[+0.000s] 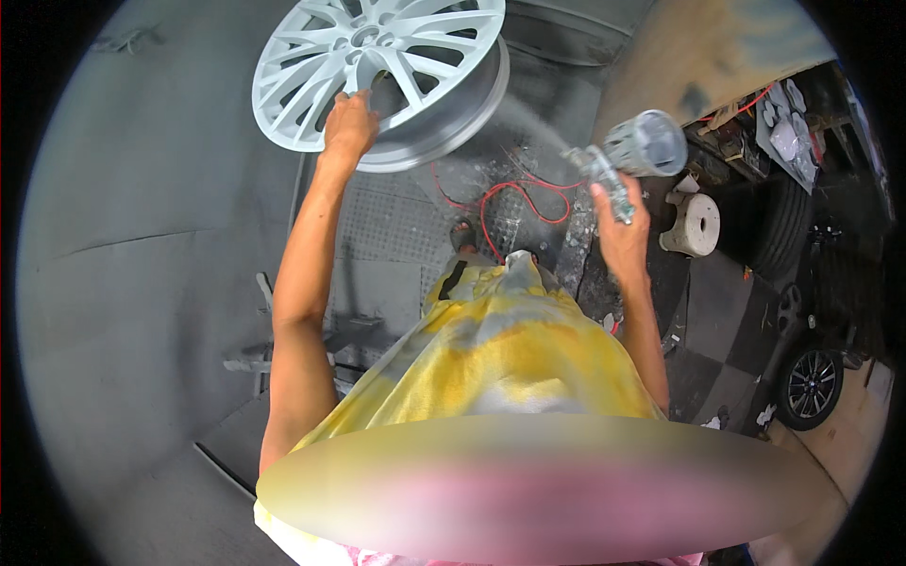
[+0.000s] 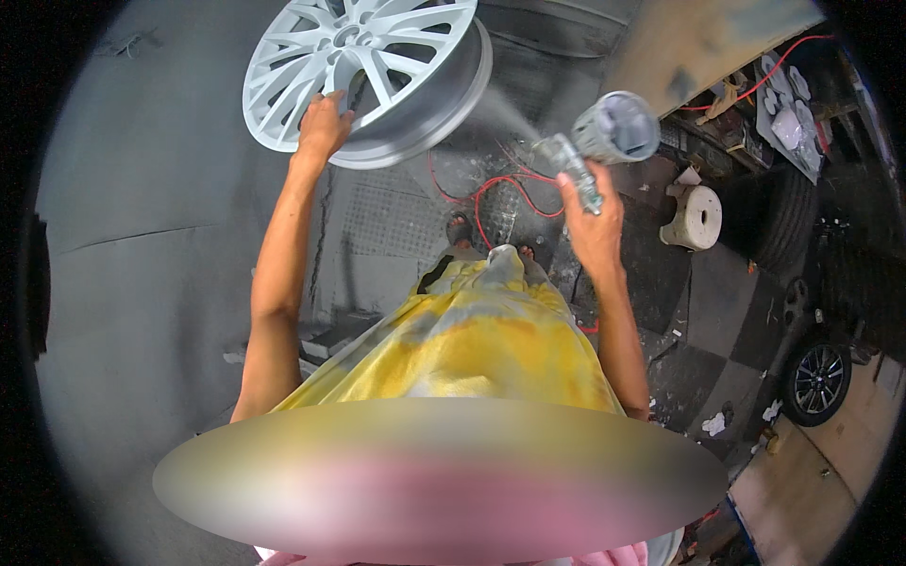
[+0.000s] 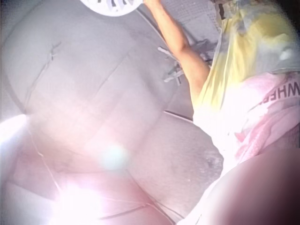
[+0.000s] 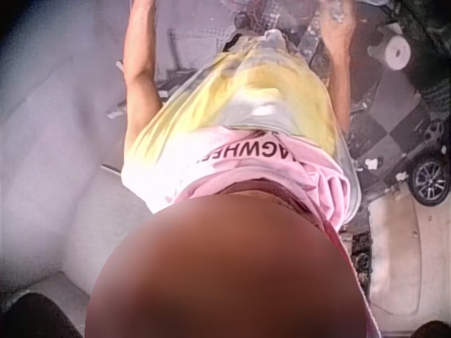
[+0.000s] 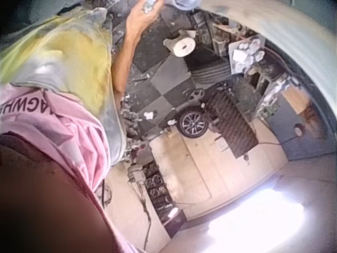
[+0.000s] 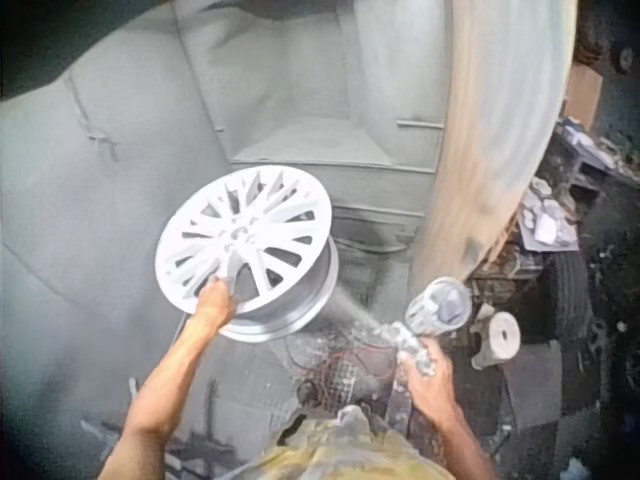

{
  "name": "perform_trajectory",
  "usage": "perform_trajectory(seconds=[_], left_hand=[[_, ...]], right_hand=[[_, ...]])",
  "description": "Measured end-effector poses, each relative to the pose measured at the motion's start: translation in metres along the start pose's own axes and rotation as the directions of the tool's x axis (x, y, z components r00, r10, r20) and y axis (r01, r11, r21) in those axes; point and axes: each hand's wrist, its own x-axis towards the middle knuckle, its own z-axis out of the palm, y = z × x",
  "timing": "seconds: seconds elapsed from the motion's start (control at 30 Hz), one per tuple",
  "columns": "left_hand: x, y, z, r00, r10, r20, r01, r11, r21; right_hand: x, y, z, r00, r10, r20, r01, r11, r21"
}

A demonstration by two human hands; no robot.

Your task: Painting a car rim with a spray gun in a workshop.

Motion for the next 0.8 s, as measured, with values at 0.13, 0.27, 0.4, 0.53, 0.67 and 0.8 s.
perform_trajectory(seconds=[0.13, 0.27, 0.4, 0.53, 0.67, 0.8], left_hand=[[0.000, -0.017, -0.003, 0.997, 0.057, 0.043, -0.059, 0.998, 0.035], [0.004, -0.025, -0.011, 0.996, 0.061, 0.063, -0.063, 0.998, 0.029], [0.000, -0.042, -0.015, 0.992, 0.111, 0.062, -0.113, 0.993, 0.035], [0.001, -0.061, -0.018, 0.986, 0.158, 0.049, -0.161, 0.986, 0.045], [0.000, -0.076, -0.019, 0.987, 0.152, 0.046, -0.155, 0.985, 0.078], [-0.008, -0.091, -0.017, 0.988, 0.153, -0.025, -0.150, 0.986, 0.078]], right_hand=[[0.016, -0.007, -0.016, 0.978, -0.119, -0.173, 0.120, 0.993, -0.009], [0.010, -0.022, -0.023, 0.993, 0.062, -0.097, -0.048, 0.988, 0.150], [-0.023, -0.033, -0.002, 0.980, 0.113, 0.164, -0.154, 0.952, 0.263], [-0.048, -0.042, 0.011, 0.962, 0.092, 0.259, -0.188, 0.907, 0.377], [-0.039, -0.042, 0.004, 0.991, 0.015, 0.133, -0.051, 0.961, 0.272], [-0.021, -0.033, -0.006, 0.983, -0.141, -0.118, 0.151, 0.985, 0.081]])
